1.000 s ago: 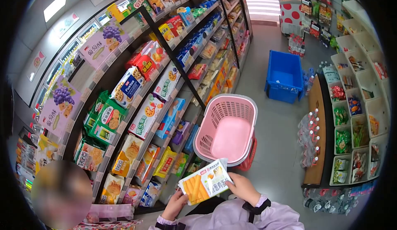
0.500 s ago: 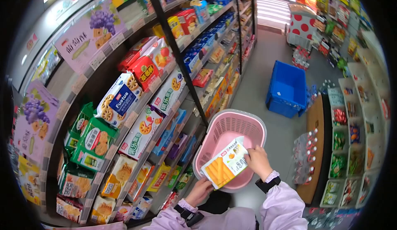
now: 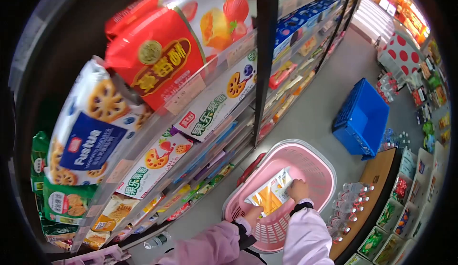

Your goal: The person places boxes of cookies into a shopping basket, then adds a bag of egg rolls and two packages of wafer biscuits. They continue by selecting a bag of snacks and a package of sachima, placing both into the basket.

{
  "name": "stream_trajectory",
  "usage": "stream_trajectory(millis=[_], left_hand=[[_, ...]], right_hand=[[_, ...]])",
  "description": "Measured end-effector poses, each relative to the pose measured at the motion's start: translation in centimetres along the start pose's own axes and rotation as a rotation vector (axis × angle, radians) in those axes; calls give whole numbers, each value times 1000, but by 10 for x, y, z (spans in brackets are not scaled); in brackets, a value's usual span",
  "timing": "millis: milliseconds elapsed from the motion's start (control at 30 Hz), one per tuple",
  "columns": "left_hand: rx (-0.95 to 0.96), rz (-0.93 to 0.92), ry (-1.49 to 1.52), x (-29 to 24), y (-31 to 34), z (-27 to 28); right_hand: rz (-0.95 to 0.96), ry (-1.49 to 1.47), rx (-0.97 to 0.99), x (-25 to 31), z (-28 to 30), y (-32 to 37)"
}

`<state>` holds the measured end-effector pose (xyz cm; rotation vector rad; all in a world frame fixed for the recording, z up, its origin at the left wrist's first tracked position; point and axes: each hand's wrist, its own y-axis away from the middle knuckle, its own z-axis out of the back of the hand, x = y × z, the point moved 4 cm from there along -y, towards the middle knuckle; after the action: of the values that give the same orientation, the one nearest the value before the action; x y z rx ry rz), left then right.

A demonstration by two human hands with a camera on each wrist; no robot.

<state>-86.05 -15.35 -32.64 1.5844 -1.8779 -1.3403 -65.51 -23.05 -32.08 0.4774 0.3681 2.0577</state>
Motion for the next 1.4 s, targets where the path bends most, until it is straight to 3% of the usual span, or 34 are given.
stream_trajectory(millis=[33,67,167,300,400,433,533,700,767,833,967,1067,1200,1400], left_hand=[[-126,26,-40,-29,29,-28],[-121,60,-21,-21,14,-23],[-130,159,71,-2,-26,-14],[-210,119,103,3,-61,-10],[-285,68,80,7,-82,1],[-311,50,65,8,-87,6],[-367,12,11,12,-96,18],[-359,-42,-129,18,-95,25],[-243,-138,-163,-15,-41,-7],[39,-269,-187,-15,-28,-10],[233,-72,-233,-46,72,-14],[280,-113,-329,-45,130,15],[226,-159,-395,-27,194,63],[103,-246,-208,9,283,163]], right_hand=[[-4,59,-1,0,-6,-8],[-12,116,-2,0,-12,-14],[-171,-195,32,-3,-22,-29],[-126,-208,96,-3,-42,-58],[23,-332,-90,1,-55,-68],[-22,-378,2,-1,-59,-70],[57,-472,-137,1,-60,-56],[30,-464,-46,11,-67,11],[105,-543,-11,23,-55,51],[152,-649,23,40,-21,98],[124,-829,22,46,17,197],[57,-879,36,37,14,264],[122,-841,-48,45,10,336],[289,-787,-28,84,-6,390]])
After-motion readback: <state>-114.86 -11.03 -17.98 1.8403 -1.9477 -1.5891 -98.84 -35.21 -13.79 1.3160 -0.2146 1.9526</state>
